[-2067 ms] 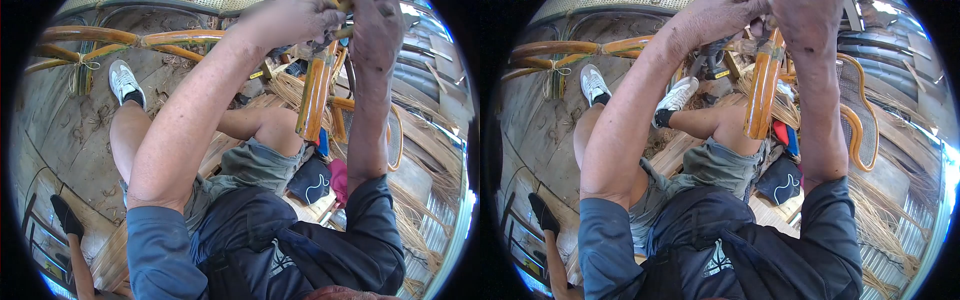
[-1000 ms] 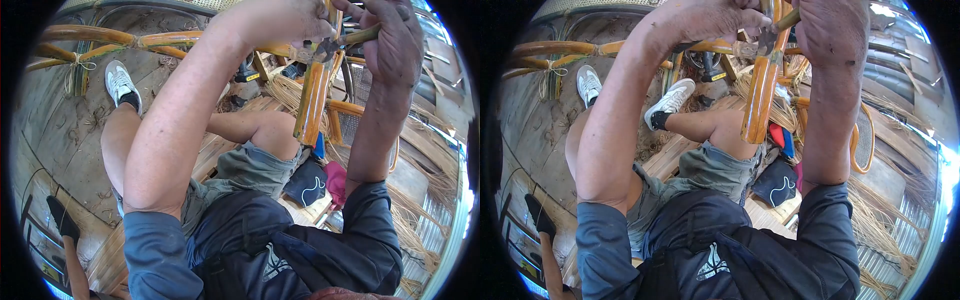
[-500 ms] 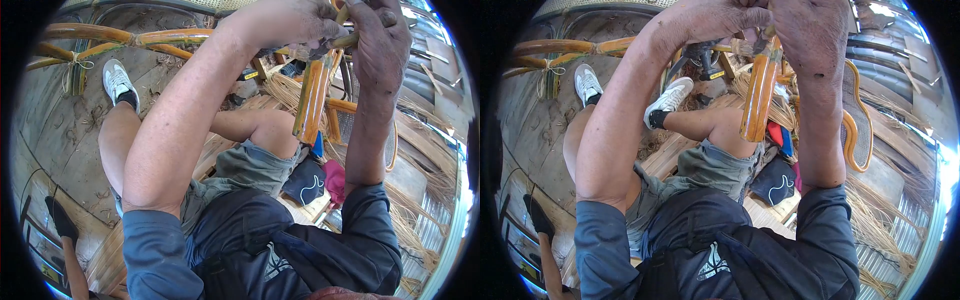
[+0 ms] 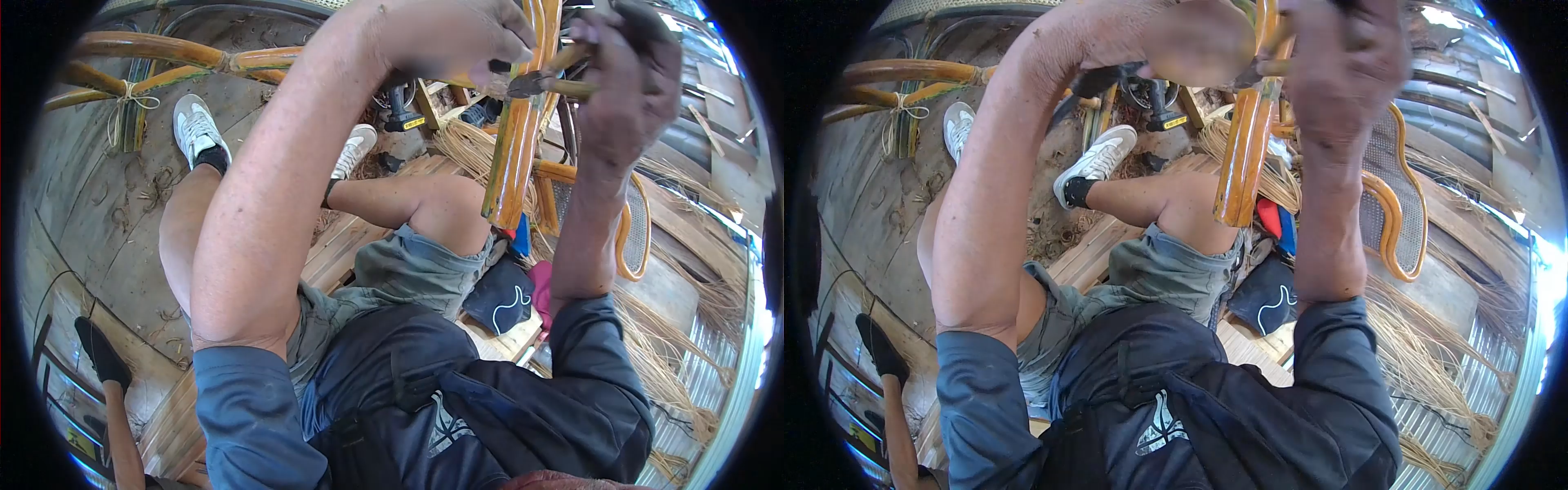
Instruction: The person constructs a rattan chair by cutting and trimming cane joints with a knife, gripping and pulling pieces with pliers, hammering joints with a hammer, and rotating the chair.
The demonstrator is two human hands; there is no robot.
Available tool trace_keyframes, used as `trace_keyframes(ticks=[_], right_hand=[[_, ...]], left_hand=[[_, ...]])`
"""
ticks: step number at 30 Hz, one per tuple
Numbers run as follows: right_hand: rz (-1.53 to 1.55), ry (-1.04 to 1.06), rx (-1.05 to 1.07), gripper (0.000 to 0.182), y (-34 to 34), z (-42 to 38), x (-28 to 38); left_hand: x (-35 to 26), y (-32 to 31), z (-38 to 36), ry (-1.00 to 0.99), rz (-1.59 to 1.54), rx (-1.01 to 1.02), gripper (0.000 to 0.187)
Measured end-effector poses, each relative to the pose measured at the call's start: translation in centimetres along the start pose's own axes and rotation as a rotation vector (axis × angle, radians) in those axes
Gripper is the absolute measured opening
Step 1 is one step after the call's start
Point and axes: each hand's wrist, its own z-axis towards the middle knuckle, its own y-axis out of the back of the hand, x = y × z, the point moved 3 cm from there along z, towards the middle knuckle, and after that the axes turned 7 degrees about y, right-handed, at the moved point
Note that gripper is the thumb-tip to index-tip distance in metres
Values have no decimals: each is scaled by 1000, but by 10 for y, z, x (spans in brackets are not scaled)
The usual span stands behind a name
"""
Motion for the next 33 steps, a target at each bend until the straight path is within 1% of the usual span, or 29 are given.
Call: trace_keyframes(ticks=[2,4,5,6,9,10,11,12,14,15,16,17,18,19,21,23,24,25,27,28,29,30,31,32,33], right_hand=[[227,-146,-250,15,28,-14,-26],[806,-431,-674,9,46,-45,-64],[844,-540,-783,10,56,-69,-81],[883,-651,-893,13,64,-93,-96],[1007,-837,-1136,19,97,-147,-103],[967,-862,-952,18,98,-147,-87],[918,-884,-771,18,100,-150,-68],[865,-899,-591,17,103,-153,-50],[455,-1080,-113,22,103,-207,-35],[136,-1190,201,23,98,-245,-27],[-11,-1272,469,23,91,-292,-22],[137,-1311,490,23,82,-329,-8],[143,-1322,500,25,75,-380,4],[110,-1626,564,27,74,-393,29],[118,-1655,570,32,75,-461,59],[49,-1649,640,38,73,-517,97],[10,-1646,684,41,73,-533,119],[15,-1679,741,39,71,-546,138],[32,-1719,868,35,68,-564,167],[57,-1712,851,38,66,-575,179],[62,-1728,893,38,68,-584,186],[68,-1734,937,38,70,-591,188],[78,-1730,979,38,67,-573,186],[44,-1718,927,36,76,-551,179],[-99,-1531,625,29,79,-557,172]], left_hand=[[-9,9,-16,73,13,1,29],[-8,9,-14,211,38,49,30],[-1,7,-8,299,55,85,31],[26,-7,6,285,19,76,33],[34,-37,10,140,349,-166,19],[36,-45,16,57,551,-171,17],[42,-54,21,84,611,-165,17],[33,-62,17,107,673,-161,17],[15,-79,13,116,832,-171,16],[14,-85,14,102,877,-231,17],[15,-93,14,83,923,-287,19],[17,-99,13,63,969,-338,21],[23,-99,13,53,962,-332,25],[24,-100,10,83,995,-338,25],[25,-101,7,127,1061,-345,24],[31,-97,16,265,1177,-304,23],[35,-91,23,262,1180,-231,26],[38,-84,31,268,1186,-166,30],[40,-74,51,430,933,148,35],[35,-74,56,555,871,234,34],[33,-73,57,635,753,248,31],[27,-74,59,647,779,308,29],[18,-73,60,661,814,360,28],[40,-65,65,550,718,339,28],[65,-54,66,441,628,310,29]])
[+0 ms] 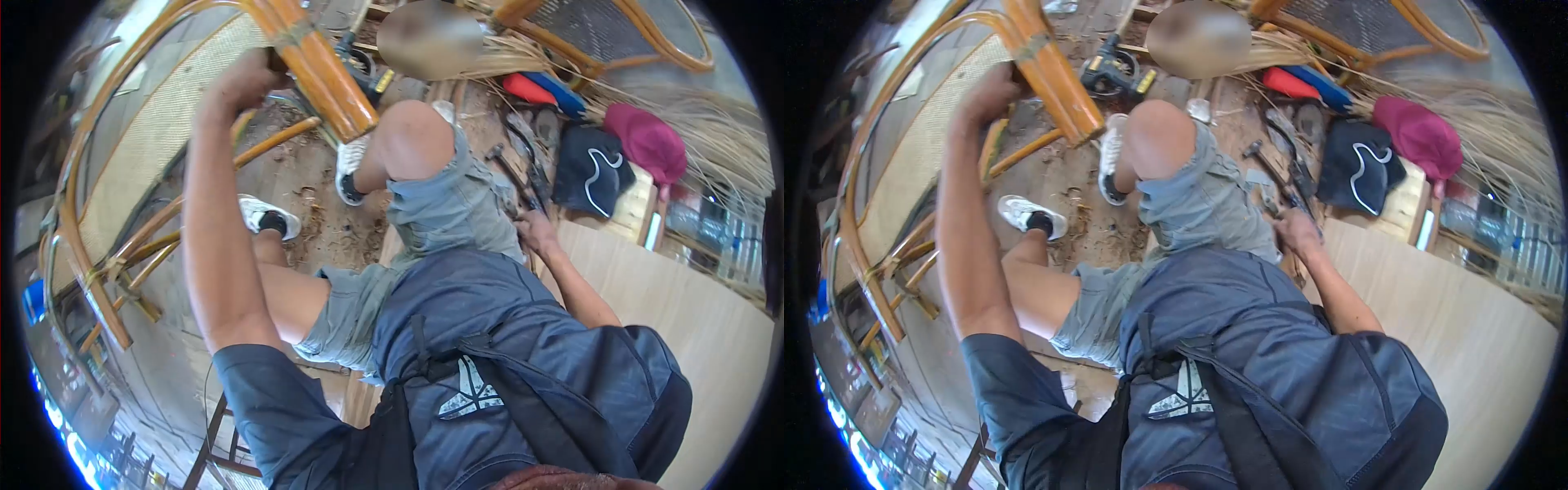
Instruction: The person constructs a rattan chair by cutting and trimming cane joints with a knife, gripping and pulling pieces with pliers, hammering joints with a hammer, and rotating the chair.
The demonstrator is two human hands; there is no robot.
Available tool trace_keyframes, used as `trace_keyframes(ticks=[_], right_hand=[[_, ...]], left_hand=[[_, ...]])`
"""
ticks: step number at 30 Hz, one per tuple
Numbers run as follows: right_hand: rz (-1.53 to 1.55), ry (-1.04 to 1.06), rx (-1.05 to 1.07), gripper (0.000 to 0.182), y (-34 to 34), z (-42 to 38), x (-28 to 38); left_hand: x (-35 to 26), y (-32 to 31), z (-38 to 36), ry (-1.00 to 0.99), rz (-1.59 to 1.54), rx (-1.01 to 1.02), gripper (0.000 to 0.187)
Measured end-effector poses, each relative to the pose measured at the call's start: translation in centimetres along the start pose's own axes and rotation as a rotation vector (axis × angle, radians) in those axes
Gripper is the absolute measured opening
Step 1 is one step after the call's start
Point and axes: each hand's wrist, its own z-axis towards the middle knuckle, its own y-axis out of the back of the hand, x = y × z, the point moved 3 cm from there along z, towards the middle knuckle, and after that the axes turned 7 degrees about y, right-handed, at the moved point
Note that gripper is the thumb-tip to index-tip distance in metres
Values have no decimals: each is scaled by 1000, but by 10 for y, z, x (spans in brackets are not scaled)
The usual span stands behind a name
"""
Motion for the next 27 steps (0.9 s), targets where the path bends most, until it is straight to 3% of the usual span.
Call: trace_keyframes(ticks=[1,2,3,4,7,9,11,13,14,15,16,18,20,22,25,27], right_hand=[[36,176,-274,30,-3,11,-18],[-8,142,-371,34,8,22,-10],[-51,103,-464,38,19,30,1],[-71,93,-400,44,16,42,-5],[-99,141,-340,37,-9,69,-38],[-23,108,-246,37,-11,72,-41],[63,66,-167,38,7,62,-21],[79,195,-301,37,-12,76,-62],[110,238,-367,37,-4,76,-59],[401,220,-371,35,17,71,-33],[471,169,-325,33,35,75,-20],[662,114,-330,32,105,51,73],[1248,262,-354,32,135,34,138],[1541,390,-50,34,120,44,156],[1111,360,-48,34,137,54,190],[994,568,-296,31,137,72,208]], left_hand=[[-10,-1,-12,-141,20,-56,33],[-26,1,-29,101,260,-187,35],[-28,-6,-41,112,391,-388,36],[-17,-20,-49,23,177,-489,33],[-30,-48,-103,-228,104,-893,34],[-45,-67,-136,-71,-134,-870,27],[-50,-102,-160,307,-820,-595,26],[-66,-133,-177,420,-1064,-379,30],[-68,-154,-176,302,-1158,-325,29],[-81,-167,-177,313,-1255,-262,28],[-92,-173,-176,210,-1268,-137,25],[-100,-189,-164,155,-1402,-70,22],[-102,-198,-159,186,-1435,-79,21],[-96,-209,-160,236,-1460,-97,21],[-83,-201,-167,351,-1448,-178,27],[-83,-176,-168,340,-1466,-233,35]])
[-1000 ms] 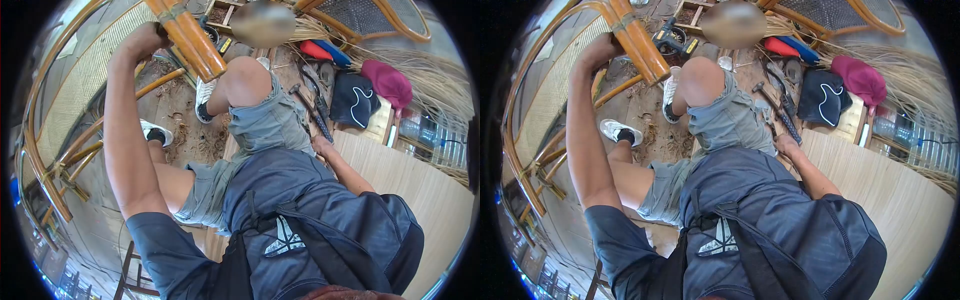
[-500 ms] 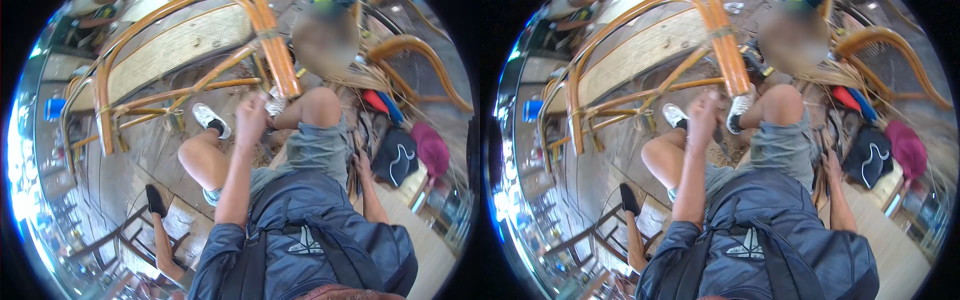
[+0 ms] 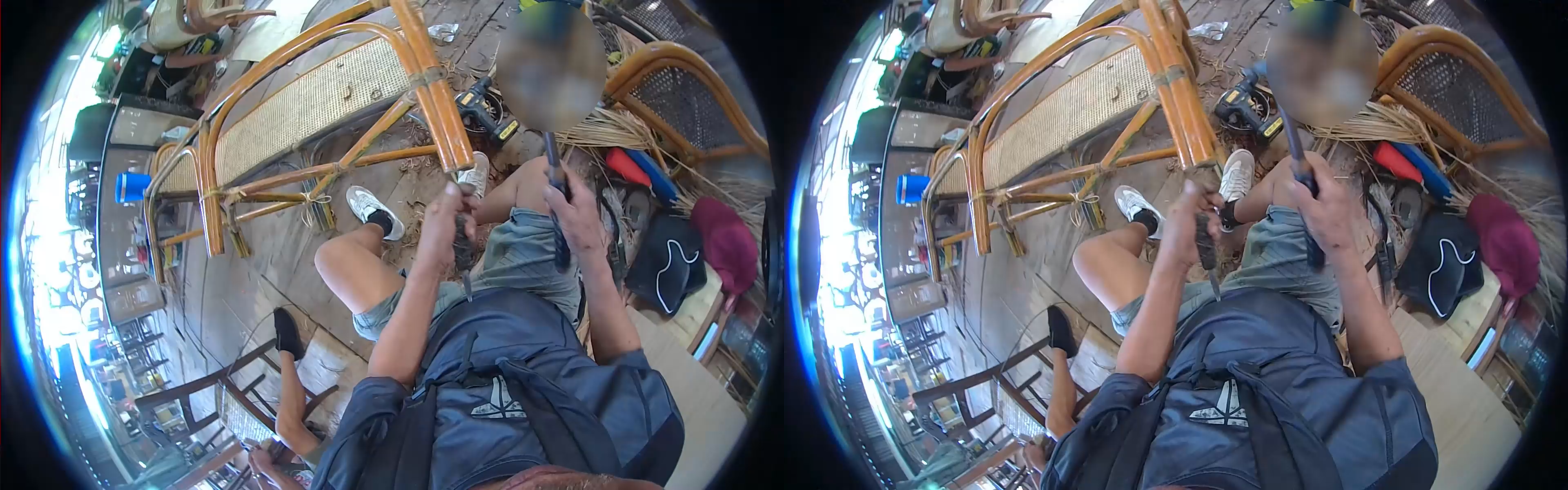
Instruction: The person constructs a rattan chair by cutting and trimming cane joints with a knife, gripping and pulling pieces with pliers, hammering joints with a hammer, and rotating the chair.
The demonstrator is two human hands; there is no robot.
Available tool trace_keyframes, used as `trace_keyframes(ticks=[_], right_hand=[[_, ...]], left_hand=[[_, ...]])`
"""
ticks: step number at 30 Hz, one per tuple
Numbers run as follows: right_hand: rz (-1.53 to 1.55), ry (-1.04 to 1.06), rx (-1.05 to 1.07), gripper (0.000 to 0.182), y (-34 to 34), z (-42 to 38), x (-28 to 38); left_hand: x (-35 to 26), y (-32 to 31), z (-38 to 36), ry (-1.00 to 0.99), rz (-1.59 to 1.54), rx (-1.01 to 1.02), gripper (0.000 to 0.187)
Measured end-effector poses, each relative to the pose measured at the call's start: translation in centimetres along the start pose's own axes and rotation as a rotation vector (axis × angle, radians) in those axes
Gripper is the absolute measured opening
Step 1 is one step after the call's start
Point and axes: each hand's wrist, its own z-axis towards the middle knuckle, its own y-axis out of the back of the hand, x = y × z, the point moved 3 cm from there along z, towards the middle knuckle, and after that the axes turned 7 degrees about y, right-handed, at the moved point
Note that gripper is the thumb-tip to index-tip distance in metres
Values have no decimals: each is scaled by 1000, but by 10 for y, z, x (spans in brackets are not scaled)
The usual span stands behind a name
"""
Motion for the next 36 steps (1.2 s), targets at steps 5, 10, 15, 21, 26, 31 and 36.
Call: trace_keyframes(ticks=[5,10,15,21,26,31,36], right_hand=[[219,-17,185,31,-32,33,21],[334,94,122,28,-58,39,-10],[622,-114,232,22,-58,42,-7],[638,-12,54,24,-61,54,20],[381,-148,208,29,-67,63,-5],[418,-190,160,32,-64,63,6],[203,-282,142,29,-38,53,21]], left_hand=[[-32,-16,15,-97,211,-138,54],[-42,-37,17,-137,199,-205,55],[-45,-38,21,-151,186,-196,55],[-42,-35,23,-134,167,-176,53],[-42,-30,25,-146,176,-104,44],[-39,-28,28,-173,187,-132,51],[-33,-19,26,-105,181,-111,55]])
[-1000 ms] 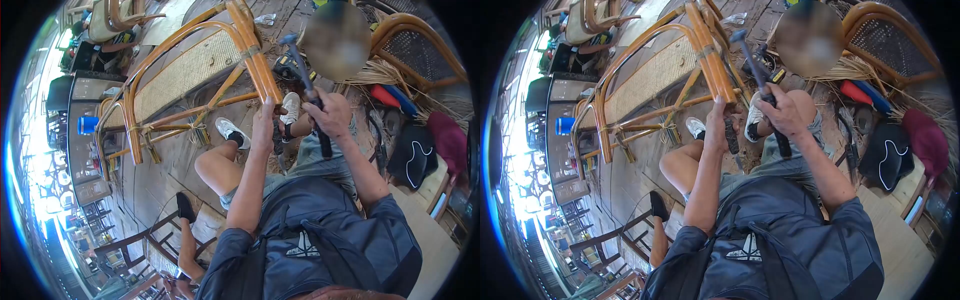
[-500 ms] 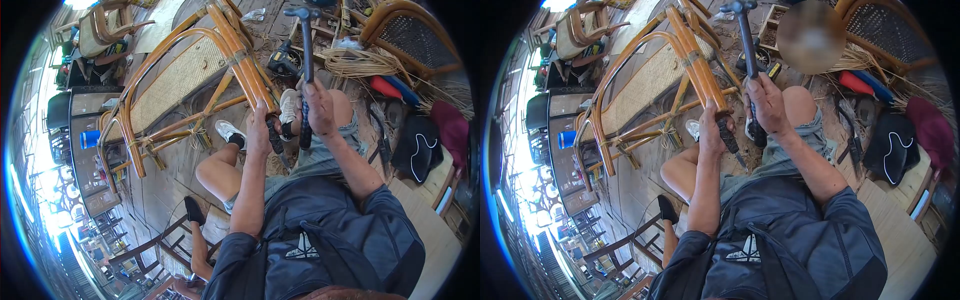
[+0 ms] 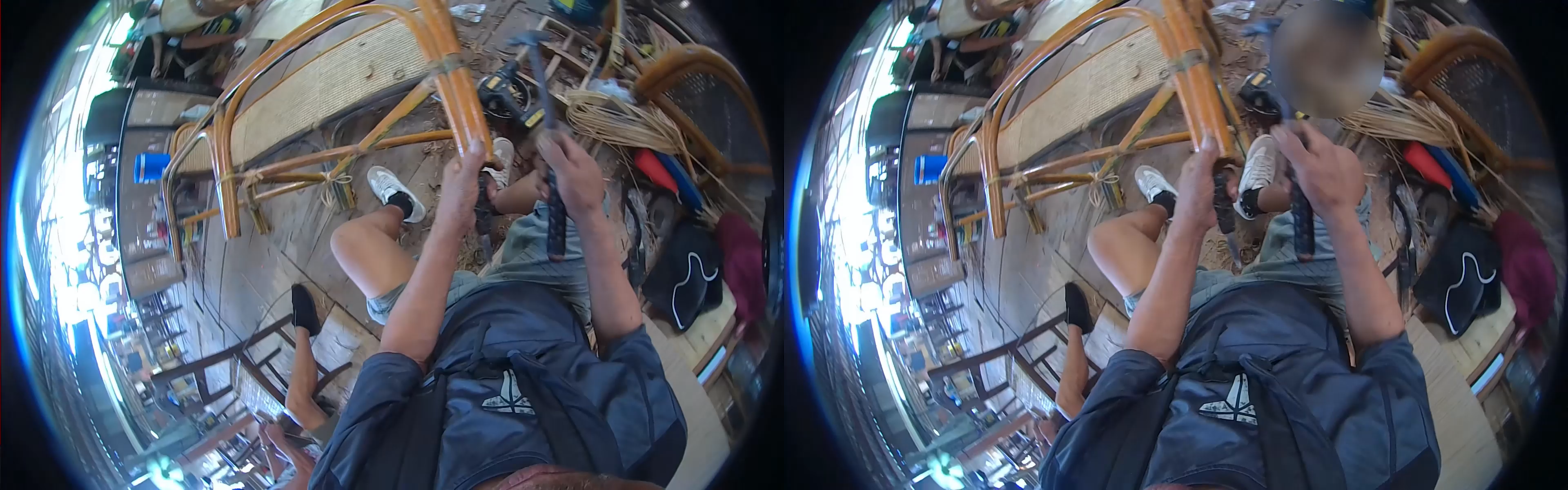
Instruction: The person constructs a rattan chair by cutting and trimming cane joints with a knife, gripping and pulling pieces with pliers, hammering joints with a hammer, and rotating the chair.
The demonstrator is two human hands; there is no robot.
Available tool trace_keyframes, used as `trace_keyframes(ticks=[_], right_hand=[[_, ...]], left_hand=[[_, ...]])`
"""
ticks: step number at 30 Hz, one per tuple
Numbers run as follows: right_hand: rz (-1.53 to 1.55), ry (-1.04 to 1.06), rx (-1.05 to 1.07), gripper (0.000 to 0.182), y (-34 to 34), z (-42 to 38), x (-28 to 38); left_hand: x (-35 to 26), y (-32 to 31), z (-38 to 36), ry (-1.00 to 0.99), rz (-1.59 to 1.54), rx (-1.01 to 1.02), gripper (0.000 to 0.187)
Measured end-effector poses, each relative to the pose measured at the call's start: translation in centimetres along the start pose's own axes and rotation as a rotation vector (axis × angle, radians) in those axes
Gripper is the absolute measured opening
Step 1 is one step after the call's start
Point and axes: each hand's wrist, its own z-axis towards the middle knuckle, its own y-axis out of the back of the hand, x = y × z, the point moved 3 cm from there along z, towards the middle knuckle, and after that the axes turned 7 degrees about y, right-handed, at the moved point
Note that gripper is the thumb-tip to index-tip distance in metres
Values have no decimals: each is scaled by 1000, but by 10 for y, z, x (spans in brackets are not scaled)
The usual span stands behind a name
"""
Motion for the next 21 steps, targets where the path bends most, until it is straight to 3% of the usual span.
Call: trace_keyframes(ticks=[1,3,5,9,16,21], right_hand=[[19,64,33,29,4,-6,-4],[62,189,99,29,5,-23,-14],[124,92,34,25,-4,-46,-21],[43,84,53,28,-9,-71,-39],[-47,-21,183,36,-10,-88,-21],[-76,-140,77,28,20,-94,-56]], left_hand=[[1,0,-2,4,-19,-7,56],[8,-9,-21,-5,-401,-58,57],[27,-10,-26,50,-755,-51,57],[26,-21,-25,78,-879,-111,50],[34,-36,-16,-62,-794,-85,43],[38,-30,-14,-147,-649,-69,45]])
